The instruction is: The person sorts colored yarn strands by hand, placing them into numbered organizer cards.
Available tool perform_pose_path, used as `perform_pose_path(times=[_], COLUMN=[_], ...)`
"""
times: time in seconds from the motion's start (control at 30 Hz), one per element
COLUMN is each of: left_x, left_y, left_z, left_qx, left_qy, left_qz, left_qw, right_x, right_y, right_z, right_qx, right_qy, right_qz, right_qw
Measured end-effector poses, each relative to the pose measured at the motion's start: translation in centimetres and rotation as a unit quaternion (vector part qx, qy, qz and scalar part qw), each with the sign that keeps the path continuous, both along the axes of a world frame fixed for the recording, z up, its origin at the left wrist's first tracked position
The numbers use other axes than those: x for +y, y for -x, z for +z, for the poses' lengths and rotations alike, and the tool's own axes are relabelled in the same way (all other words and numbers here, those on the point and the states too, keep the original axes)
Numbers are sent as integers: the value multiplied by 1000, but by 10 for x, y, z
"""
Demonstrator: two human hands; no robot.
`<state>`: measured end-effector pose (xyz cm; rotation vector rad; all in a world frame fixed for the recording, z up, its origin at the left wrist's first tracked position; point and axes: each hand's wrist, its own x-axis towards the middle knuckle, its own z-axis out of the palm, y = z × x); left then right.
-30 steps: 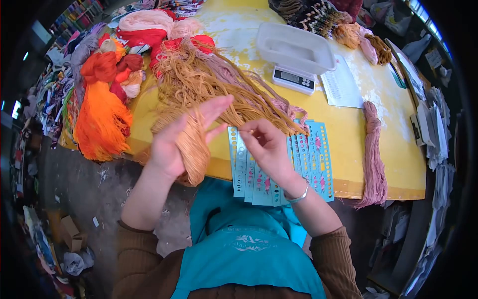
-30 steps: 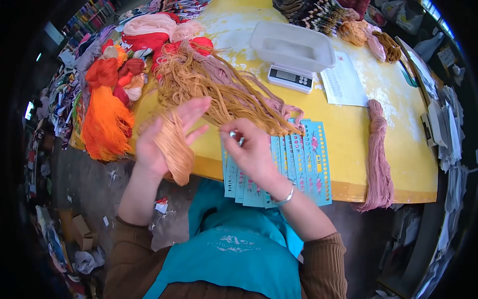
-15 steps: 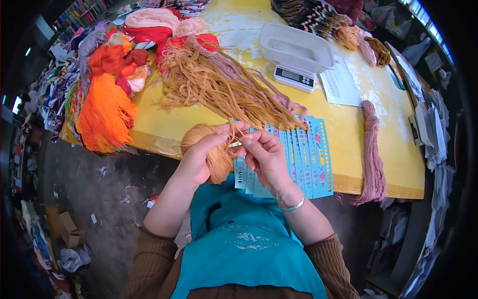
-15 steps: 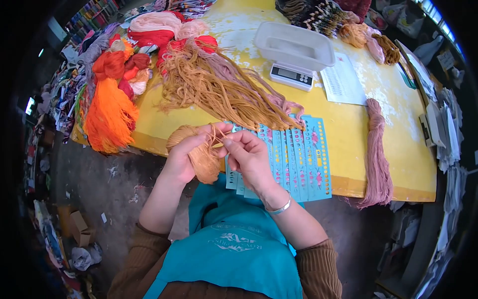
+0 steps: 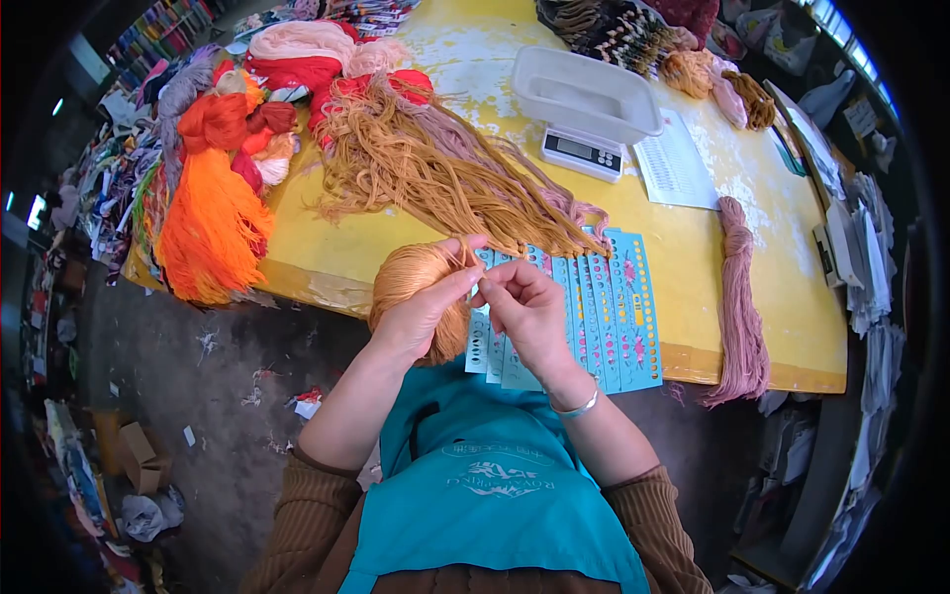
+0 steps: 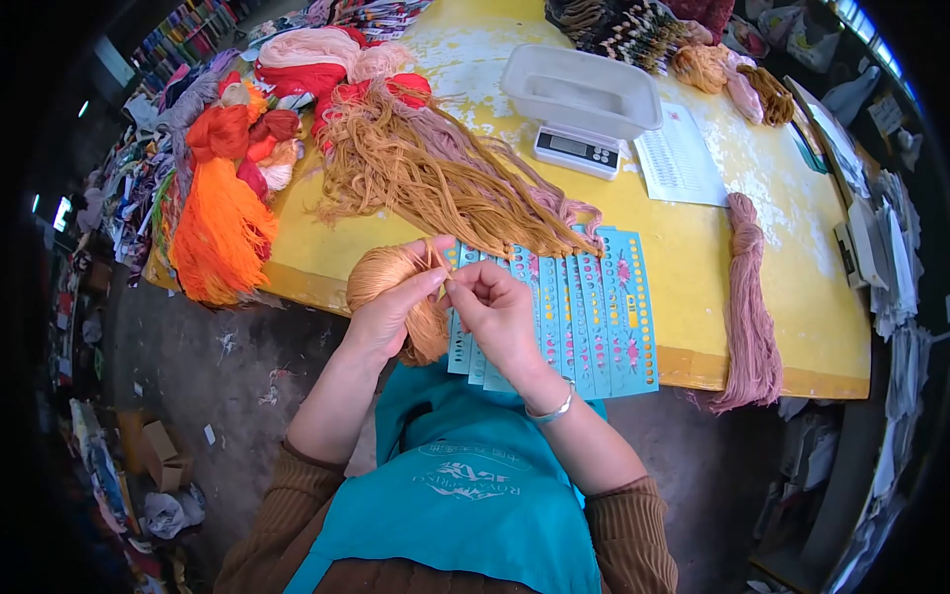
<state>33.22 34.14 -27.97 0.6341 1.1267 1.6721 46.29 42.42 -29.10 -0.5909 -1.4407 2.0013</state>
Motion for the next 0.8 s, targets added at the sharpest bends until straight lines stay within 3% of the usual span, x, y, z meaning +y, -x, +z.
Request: perform_pose_path(times=[0.33,0.8], left_x=[4,5], left_y=[1,3], left_z=[-8,-8], left_qx=[7,4], left_qy=[6,24], left_qz=[15,10], left_qw=[1000,1000], right_x=[4,5], right_y=[1,0], right_z=[-1,-4], right_qx=[17,13], right_qy=[102,97], right_qz=[-5,12], right_qw=[995,995])
